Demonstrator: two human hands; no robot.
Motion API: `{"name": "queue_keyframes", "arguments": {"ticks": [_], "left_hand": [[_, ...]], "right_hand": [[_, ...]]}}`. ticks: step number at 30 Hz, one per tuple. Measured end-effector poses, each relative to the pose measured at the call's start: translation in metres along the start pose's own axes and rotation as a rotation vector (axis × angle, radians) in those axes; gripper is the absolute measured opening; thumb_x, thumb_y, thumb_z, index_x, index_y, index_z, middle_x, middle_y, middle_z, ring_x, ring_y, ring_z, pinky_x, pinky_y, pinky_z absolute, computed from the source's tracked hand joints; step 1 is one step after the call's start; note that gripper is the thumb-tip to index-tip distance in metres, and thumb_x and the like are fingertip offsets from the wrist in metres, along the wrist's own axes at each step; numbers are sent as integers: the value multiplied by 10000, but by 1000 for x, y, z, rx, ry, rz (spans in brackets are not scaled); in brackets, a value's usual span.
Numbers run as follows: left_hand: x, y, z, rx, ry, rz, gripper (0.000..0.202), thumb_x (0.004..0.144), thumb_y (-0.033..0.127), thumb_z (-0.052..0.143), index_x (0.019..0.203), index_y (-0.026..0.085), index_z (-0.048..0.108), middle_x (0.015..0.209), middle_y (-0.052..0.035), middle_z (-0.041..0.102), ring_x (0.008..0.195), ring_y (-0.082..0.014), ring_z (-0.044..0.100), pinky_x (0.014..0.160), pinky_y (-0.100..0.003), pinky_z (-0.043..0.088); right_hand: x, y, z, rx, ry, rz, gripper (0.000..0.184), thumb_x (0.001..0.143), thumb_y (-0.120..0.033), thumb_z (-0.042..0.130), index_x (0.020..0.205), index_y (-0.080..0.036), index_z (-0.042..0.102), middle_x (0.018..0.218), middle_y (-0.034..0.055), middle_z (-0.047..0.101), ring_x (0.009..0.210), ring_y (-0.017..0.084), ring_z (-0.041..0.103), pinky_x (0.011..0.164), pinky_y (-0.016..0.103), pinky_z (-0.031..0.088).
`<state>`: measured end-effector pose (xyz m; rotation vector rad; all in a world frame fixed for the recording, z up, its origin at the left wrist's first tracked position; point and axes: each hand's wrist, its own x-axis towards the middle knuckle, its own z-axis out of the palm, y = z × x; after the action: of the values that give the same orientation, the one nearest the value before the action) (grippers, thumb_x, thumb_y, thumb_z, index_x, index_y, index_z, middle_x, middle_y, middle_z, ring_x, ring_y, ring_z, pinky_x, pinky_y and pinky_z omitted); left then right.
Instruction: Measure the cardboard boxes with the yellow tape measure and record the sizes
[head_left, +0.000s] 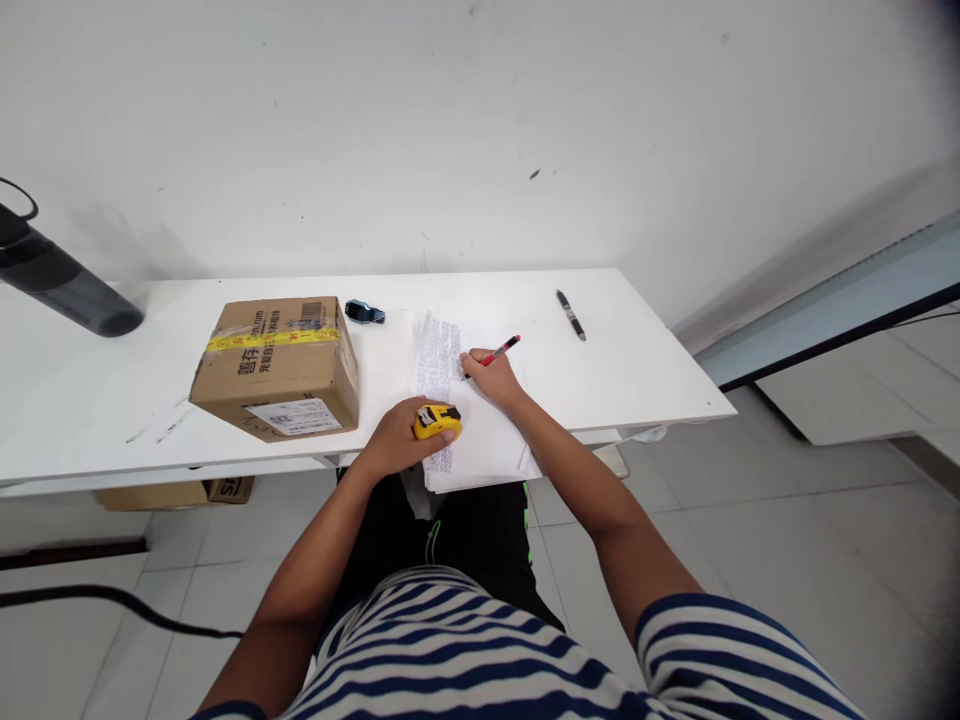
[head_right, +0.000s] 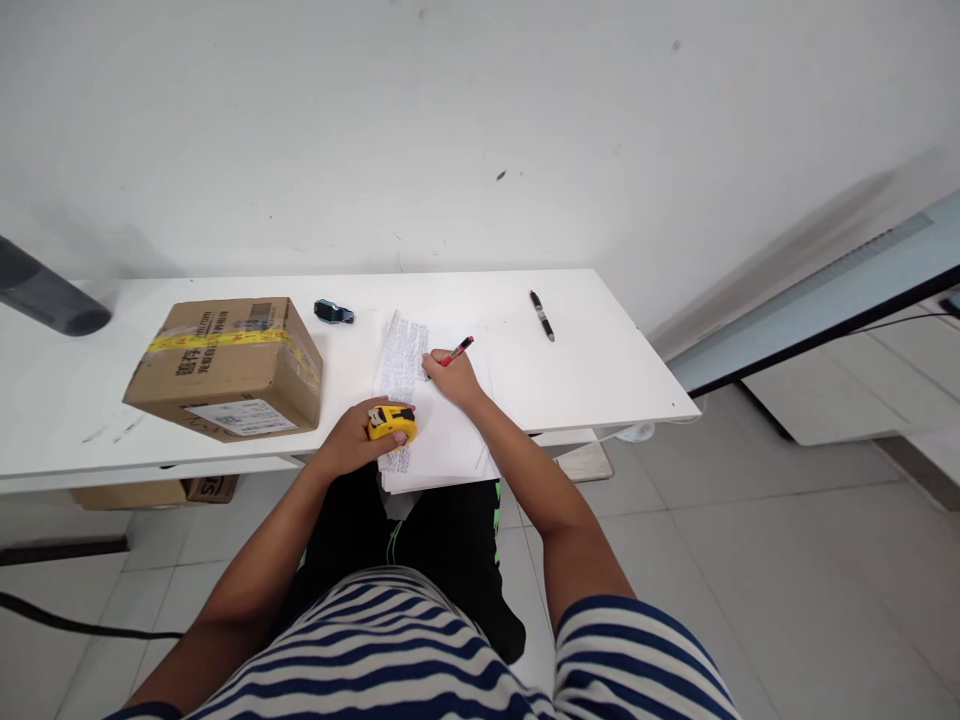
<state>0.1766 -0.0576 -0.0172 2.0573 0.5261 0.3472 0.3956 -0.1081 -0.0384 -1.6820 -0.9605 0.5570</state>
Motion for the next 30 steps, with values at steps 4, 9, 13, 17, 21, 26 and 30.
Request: {"name": "queue_keyframes", "arguments": {"ticks": [4, 9, 13, 17, 21, 26, 30], "left_hand": [[-1, 0, 0, 3, -3, -16, 520, 788, 525, 700, 1209, 221, 701, 1187, -51, 741, 1102, -262, 681, 953, -376, 546], [0, -3, -1, 4, -5, 5, 511, 797, 531, 694, 1198, 215, 706, 1194, -58, 736, 1103, -260, 677, 966, -384, 539], [0, -3, 2, 18, 27, 38, 491, 803, 521, 689, 1189, 218, 703, 1191, -60, 738, 1081, -255, 689, 963, -390, 543], [-3, -3, 6, 140, 154, 160, 457, 812, 479, 680, 1195, 229, 688, 1226, -65, 732, 1144, -251, 674, 1037, -411, 505], [-5, -7, 13, 200, 245, 264, 431, 812, 480, 655, 1166, 236, 680, 1222, -79, 738, 1162, -248, 677, 1049, -430, 499], [-22, -11, 20, 236, 500, 429, 551, 698, 616, 677, 1105, 245, 667, 1213, -114, 743, 1226, -312, 644, 1085, -517, 451], [-52, 5, 5, 198, 678, 442, 803, 572, 900, 572, 1057, 265, 658, 1164, -117, 753, 1245, -358, 612, 1172, -583, 332]], "right_hand": [[0, 1, 0, 5, 68, -5, 432, 801, -424, 555, 509, -240, 295, 524, -34, 465, 559, 118, 413, 589, 283, 346], [2, 1, -1, -6, -7, -12, 408, 802, -429, 557, 501, -229, 369, 550, -21, 521, 581, 123, 451, 611, 284, 368], [2, 2, -2, -26, -11, -33, 414, 826, -459, 552, 516, -228, 402, 568, -17, 531, 599, 133, 469, 629, 291, 394], [4, 5, -2, -76, 146, -56, 363, 878, -496, 508, 638, -224, 529, 729, 25, 614, 751, 181, 574, 747, 323, 470], [12, 9, 1, -217, 327, -153, 376, 869, -364, 513, 1191, -187, 596, 1258, 154, 570, 1142, 258, 566, 987, 409, 473], [7, -8, 8, -300, 347, -53, 705, 836, -278, 503, 1505, -154, 318, 1625, 218, 189, 1525, 339, 169, 1195, 577, 233], [-37, -51, 14, 89, -195, -190, 710, 881, -617, 514, 1482, -275, 356, 1543, 172, 410, 1389, 308, 456, 1092, 531, 417]]}}
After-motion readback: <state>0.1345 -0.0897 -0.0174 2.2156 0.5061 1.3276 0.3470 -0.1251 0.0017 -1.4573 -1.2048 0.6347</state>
